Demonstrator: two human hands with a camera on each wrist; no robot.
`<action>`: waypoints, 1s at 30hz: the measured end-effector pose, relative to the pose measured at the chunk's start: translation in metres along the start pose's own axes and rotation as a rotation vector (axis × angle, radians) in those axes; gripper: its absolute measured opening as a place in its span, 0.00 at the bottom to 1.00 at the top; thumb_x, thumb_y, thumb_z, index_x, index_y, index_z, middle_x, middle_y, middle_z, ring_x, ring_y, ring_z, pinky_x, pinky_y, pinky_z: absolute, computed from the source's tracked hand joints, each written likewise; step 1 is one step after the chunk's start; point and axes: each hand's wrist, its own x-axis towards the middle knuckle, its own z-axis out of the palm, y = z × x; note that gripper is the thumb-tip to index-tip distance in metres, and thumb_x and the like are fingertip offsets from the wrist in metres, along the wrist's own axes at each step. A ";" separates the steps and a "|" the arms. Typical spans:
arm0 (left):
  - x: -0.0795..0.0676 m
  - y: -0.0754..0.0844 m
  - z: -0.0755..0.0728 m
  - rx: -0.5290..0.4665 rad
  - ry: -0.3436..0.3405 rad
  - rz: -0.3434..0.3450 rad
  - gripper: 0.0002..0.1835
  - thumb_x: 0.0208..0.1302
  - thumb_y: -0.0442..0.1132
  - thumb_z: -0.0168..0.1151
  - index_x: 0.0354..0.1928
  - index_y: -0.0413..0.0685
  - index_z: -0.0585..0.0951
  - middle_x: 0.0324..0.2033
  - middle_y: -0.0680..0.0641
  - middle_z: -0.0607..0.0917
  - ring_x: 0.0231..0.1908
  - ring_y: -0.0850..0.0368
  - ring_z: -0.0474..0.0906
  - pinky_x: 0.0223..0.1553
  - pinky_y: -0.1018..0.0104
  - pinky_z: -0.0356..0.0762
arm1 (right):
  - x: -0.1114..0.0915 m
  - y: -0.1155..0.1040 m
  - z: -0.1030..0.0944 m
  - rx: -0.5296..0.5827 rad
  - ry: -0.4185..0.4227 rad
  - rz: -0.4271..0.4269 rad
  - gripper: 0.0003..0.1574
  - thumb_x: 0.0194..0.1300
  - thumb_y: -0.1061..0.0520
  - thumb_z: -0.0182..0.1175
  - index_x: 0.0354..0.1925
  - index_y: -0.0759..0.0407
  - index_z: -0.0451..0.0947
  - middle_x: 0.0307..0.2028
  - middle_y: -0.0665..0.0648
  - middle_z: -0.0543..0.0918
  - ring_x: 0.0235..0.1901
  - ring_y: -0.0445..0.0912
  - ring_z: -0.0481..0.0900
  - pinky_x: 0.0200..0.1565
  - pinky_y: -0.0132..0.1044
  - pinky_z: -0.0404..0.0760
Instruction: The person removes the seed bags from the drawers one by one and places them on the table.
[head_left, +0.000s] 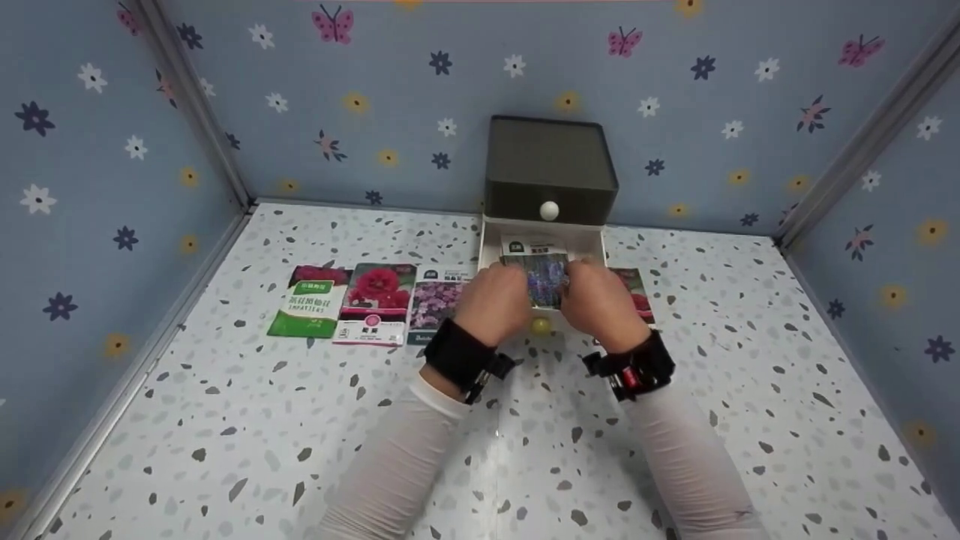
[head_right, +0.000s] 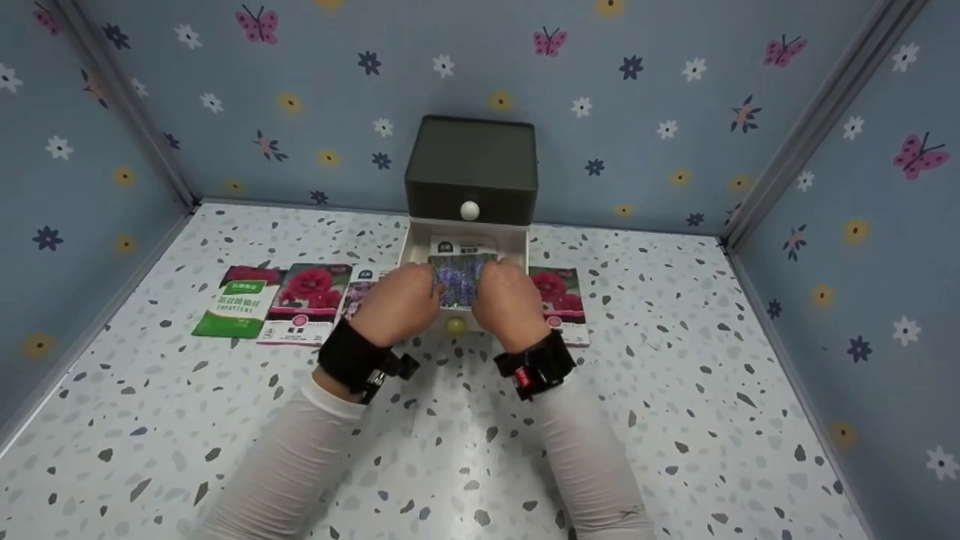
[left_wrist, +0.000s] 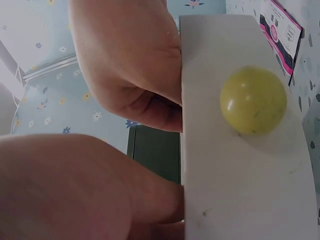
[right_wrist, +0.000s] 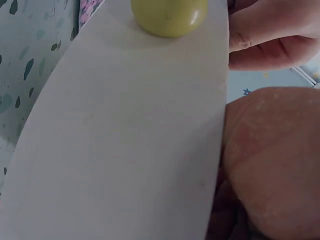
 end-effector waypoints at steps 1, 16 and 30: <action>0.000 0.000 0.001 0.008 -0.005 -0.001 0.06 0.68 0.35 0.77 0.38 0.42 0.88 0.39 0.42 0.90 0.36 0.46 0.85 0.39 0.50 0.88 | 0.000 -0.001 0.000 -0.013 -0.005 0.006 0.11 0.75 0.64 0.61 0.47 0.73 0.84 0.47 0.73 0.86 0.47 0.69 0.87 0.52 0.66 0.85; 0.001 0.002 0.006 0.050 -0.077 0.013 0.22 0.63 0.55 0.85 0.40 0.43 0.90 0.42 0.42 0.91 0.38 0.45 0.85 0.41 0.52 0.88 | 0.007 -0.008 0.005 -0.066 -0.109 0.090 0.18 0.79 0.59 0.56 0.43 0.73 0.85 0.46 0.73 0.88 0.46 0.68 0.88 0.51 0.63 0.88; 0.002 0.003 0.006 0.050 -0.085 0.016 0.16 0.71 0.49 0.78 0.34 0.45 0.87 0.39 0.44 0.90 0.34 0.48 0.82 0.36 0.53 0.85 | 0.008 -0.004 0.004 0.027 -0.120 0.066 0.19 0.80 0.55 0.59 0.37 0.69 0.84 0.43 0.72 0.89 0.44 0.68 0.89 0.50 0.63 0.87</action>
